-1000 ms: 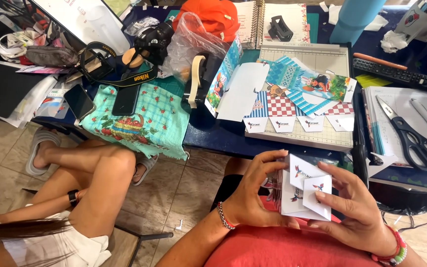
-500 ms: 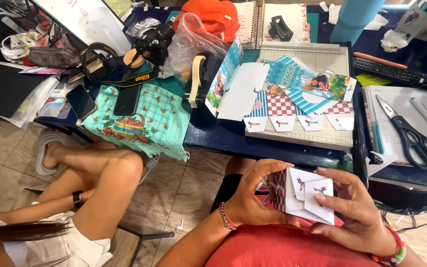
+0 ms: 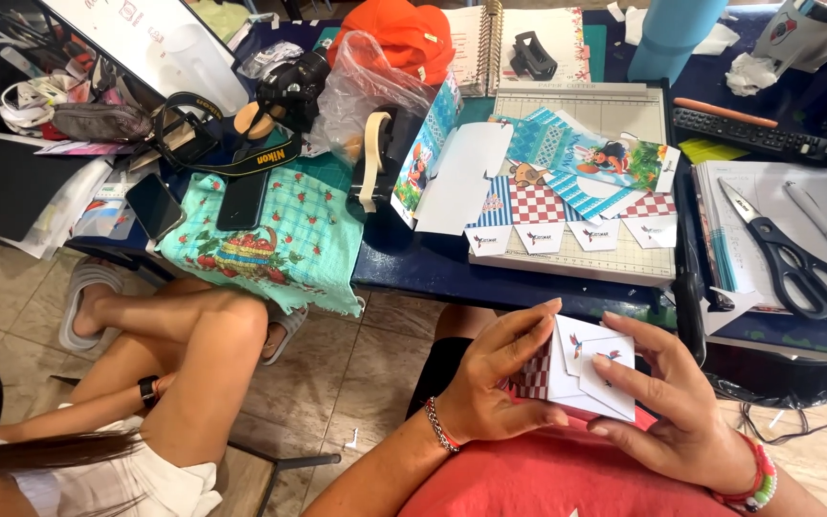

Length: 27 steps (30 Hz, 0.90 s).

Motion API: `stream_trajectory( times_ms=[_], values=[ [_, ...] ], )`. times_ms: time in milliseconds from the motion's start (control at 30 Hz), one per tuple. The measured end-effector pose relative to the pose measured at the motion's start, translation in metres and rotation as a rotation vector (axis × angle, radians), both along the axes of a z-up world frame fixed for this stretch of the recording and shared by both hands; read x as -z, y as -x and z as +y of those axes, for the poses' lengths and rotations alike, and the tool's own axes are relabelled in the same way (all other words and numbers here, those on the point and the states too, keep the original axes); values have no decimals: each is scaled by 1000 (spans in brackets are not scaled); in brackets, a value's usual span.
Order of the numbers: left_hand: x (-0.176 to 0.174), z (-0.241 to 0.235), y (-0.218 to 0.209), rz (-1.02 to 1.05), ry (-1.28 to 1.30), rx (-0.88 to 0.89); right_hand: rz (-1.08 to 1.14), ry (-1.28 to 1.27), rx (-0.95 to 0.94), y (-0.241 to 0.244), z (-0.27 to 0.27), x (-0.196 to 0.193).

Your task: Assembling a small decorative paper box by folding and tucking flaps

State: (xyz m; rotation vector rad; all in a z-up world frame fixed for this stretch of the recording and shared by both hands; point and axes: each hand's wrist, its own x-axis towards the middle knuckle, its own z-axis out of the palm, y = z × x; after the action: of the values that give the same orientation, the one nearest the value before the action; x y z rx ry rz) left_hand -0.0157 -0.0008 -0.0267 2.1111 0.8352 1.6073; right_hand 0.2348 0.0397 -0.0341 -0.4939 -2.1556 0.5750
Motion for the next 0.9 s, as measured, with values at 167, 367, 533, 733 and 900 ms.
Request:
stream_trajectory(
  times_ms=[167, 367, 533, 733, 900],
  values=[
    [1, -2, -1, 8, 24, 41, -7, -36, 54, 2, -3, -2],
    [1, -1, -2, 52, 14, 14, -32, -34, 45, 3, -5, -5],
    [3, -1, -2, 78, 21, 24, -33, -22, 53, 4, -6, -6],
    [3, -1, -3, 65, 42, 33, -45, -45, 65, 3, -5, -3],
    [-1, -2, -2, 64, 34, 25, -56, -50, 71, 2, -6, -1]
  ],
)
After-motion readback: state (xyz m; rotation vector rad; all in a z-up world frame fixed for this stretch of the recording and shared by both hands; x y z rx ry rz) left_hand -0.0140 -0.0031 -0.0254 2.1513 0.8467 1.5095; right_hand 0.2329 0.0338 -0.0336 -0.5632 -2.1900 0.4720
